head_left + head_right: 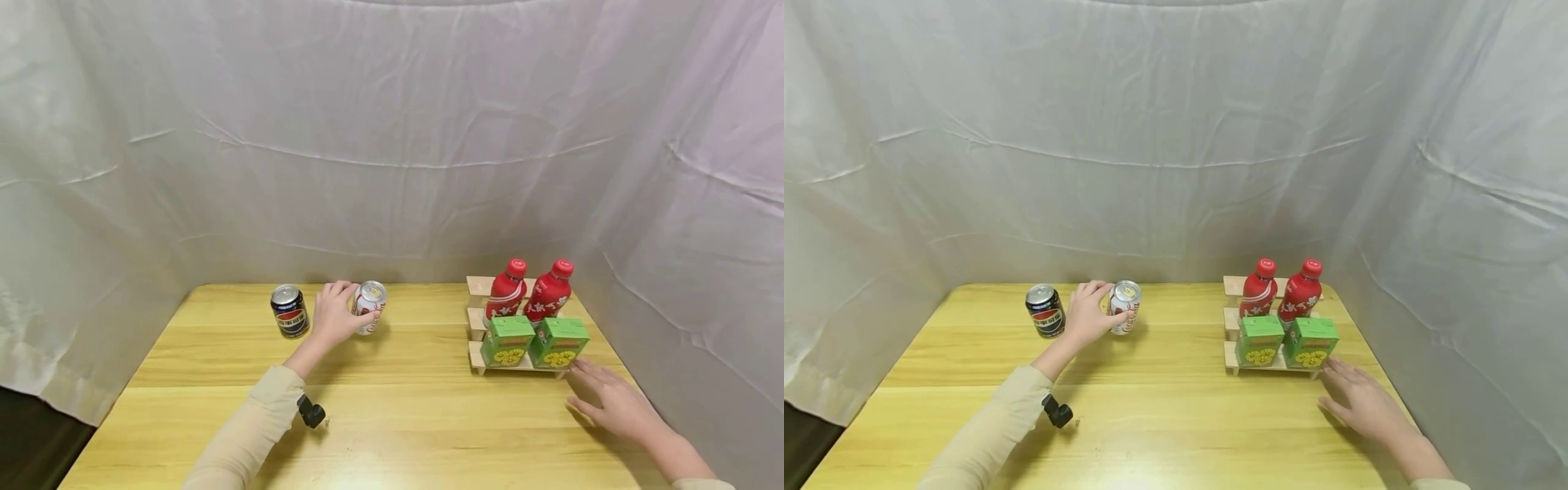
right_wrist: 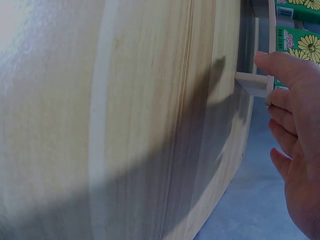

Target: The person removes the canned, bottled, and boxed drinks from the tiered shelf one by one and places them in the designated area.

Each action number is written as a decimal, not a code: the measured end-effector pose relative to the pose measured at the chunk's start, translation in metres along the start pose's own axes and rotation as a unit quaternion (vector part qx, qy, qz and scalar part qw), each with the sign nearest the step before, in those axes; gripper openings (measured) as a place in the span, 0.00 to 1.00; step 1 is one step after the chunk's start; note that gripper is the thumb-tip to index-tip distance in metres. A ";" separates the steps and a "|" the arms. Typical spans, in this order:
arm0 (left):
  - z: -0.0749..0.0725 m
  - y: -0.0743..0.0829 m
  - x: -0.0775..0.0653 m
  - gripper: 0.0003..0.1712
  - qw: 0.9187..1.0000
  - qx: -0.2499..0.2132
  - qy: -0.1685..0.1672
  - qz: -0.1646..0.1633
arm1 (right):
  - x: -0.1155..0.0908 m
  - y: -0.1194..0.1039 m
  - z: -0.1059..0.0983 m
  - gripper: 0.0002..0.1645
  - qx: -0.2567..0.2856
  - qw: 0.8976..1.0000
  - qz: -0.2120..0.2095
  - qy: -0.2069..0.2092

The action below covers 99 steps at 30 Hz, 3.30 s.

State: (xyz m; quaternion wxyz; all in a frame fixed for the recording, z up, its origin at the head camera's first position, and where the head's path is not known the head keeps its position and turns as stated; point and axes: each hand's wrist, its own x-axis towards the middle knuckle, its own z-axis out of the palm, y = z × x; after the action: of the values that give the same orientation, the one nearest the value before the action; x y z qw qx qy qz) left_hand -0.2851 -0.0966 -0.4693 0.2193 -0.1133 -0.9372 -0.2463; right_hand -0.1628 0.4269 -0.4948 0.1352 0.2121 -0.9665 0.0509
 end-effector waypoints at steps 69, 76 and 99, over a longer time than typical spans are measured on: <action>-0.041 -0.011 0.016 0.45 0.994 0.038 -0.103 0.029 | -0.003 0.000 0.003 0.36 0.016 1.000 0.003 0.003; -0.052 0.010 0.014 0.42 0.997 -0.025 -0.066 0.022 | -0.001 0.001 0.004 0.35 0.021 1.000 -0.005 0.007; -0.026 0.108 0.025 0.38 0.987 -0.153 -0.013 0.055 | 0.000 0.001 0.004 0.35 0.026 1.000 0.011 -0.009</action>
State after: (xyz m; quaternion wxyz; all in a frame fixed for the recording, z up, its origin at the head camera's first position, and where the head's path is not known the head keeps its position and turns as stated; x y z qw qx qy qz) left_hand -0.2636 -0.0151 -0.3931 0.2006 -0.2004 -0.8835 -0.3728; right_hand -0.1640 0.4271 -0.4992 0.1205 0.2055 -0.9683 0.0753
